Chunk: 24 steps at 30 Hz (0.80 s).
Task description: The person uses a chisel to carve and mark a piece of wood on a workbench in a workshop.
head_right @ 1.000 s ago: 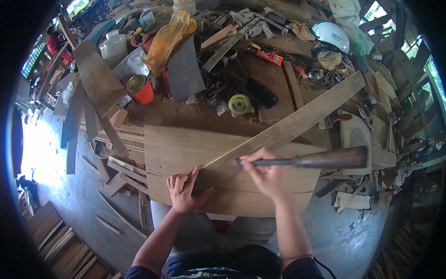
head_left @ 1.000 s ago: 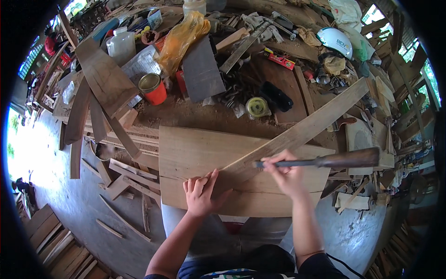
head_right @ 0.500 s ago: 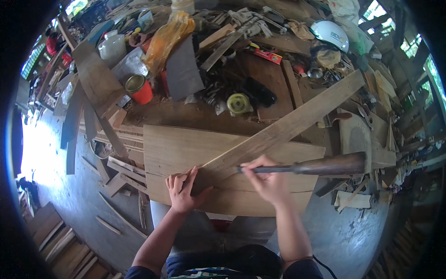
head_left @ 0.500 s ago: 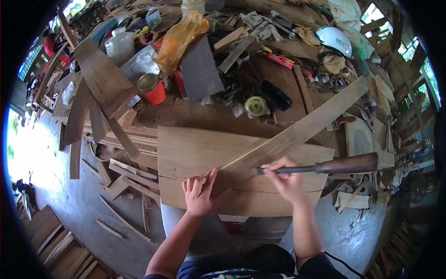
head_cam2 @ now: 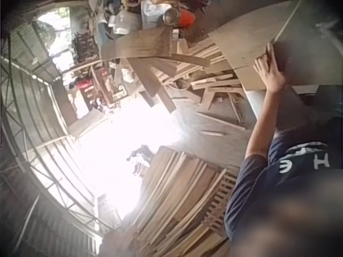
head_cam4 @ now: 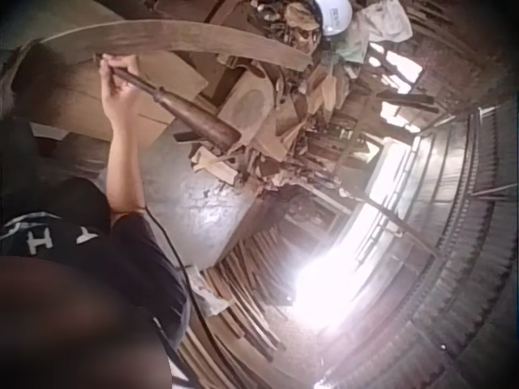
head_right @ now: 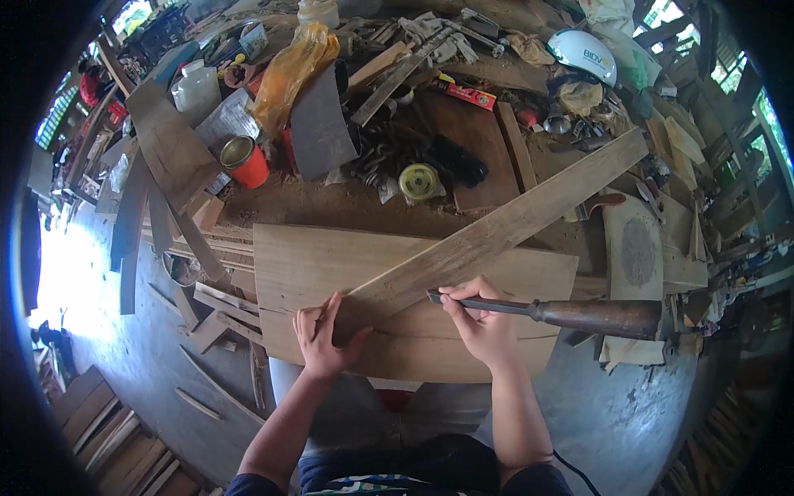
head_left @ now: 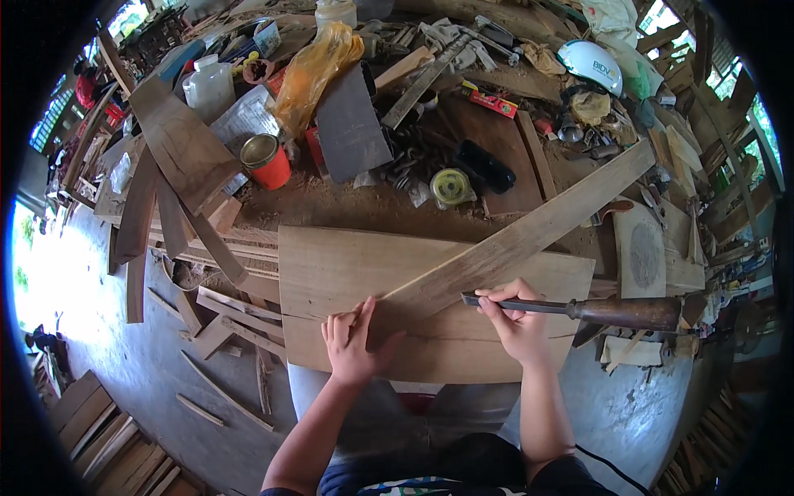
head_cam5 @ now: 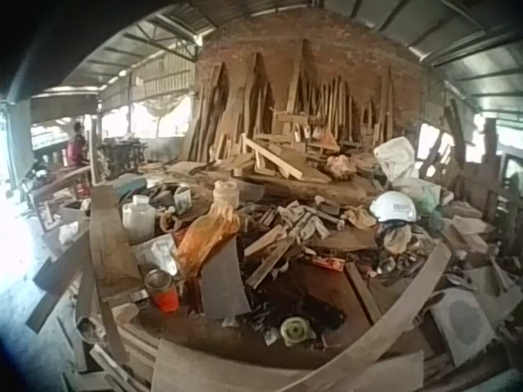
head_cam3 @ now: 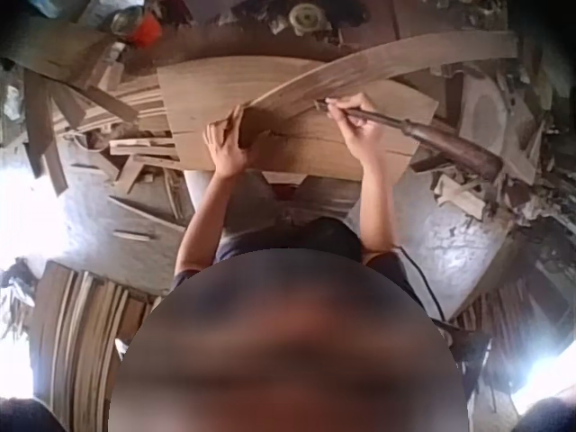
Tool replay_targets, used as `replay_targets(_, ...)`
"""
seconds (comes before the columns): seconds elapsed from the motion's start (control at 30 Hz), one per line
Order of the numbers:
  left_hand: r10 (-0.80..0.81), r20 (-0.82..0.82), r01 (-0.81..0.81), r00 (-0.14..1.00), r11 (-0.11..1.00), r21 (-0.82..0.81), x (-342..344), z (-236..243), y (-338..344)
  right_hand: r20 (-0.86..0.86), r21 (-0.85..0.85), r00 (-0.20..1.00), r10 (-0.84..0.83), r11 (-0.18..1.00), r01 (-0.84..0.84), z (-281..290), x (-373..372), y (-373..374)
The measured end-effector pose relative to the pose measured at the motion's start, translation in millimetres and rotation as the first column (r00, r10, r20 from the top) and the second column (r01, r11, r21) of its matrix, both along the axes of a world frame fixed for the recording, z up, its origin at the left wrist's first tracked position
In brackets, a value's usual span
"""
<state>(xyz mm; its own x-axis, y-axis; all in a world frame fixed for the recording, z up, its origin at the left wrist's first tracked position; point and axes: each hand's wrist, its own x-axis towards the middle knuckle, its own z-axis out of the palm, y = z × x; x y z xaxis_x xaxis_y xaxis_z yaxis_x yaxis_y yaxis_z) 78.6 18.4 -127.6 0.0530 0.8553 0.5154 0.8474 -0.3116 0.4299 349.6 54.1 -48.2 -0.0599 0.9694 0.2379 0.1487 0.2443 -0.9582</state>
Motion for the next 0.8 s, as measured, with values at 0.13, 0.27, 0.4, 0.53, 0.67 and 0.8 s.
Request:
replay_targets(0.13, 0.02, 0.003, -0.02, 1.0, 1.0, 0.014, -4.4, -0.2, -1.3, 0.156, 0.004, 0.986, 0.059, 0.998, -0.061, 10.8, 9.1, 6.0)
replay_targets(0.27, 0.027, 0.004, -0.027, 1.0, 1.0, 0.007, 0.8, 4.1, -0.3, -0.125, -0.101, 0.99, -0.062, 0.994, 0.049, 2.8, 31.1, 14.5)
replay_targets(0.4, 0.026, -0.005, -0.026, 1.0, 1.0, -0.001, 1.5, 4.9, 0.3, -0.043, -0.187, 0.999, 0.012, 0.982, -0.02, 0.0, -11.1, -0.5)
replay_targets(0.53, 0.032, -0.001, -0.032, 0.999, 0.999, -0.01, -1.3, 4.4, -1.3, 0.107, -0.117, 0.985, 0.134, 0.986, -0.121, 0.8, -40.0, -5.7)
replay_targets(0.67, 0.04, 0.004, -0.04, 0.999, 0.999, -0.025, -2.0, 5.3, -0.3, 0.045, -0.104, 0.998, 0.041, 0.994, -0.036, 2.1, 4.3, 8.1)
replay_targets(0.8, 0.031, -0.001, -0.031, 1.0, 0.999, 0.022, -1.2, 5.2, 0.5, -0.11, -0.107, 0.989, -0.102, 0.99, 0.09, -3.9, 28.2, 11.5)
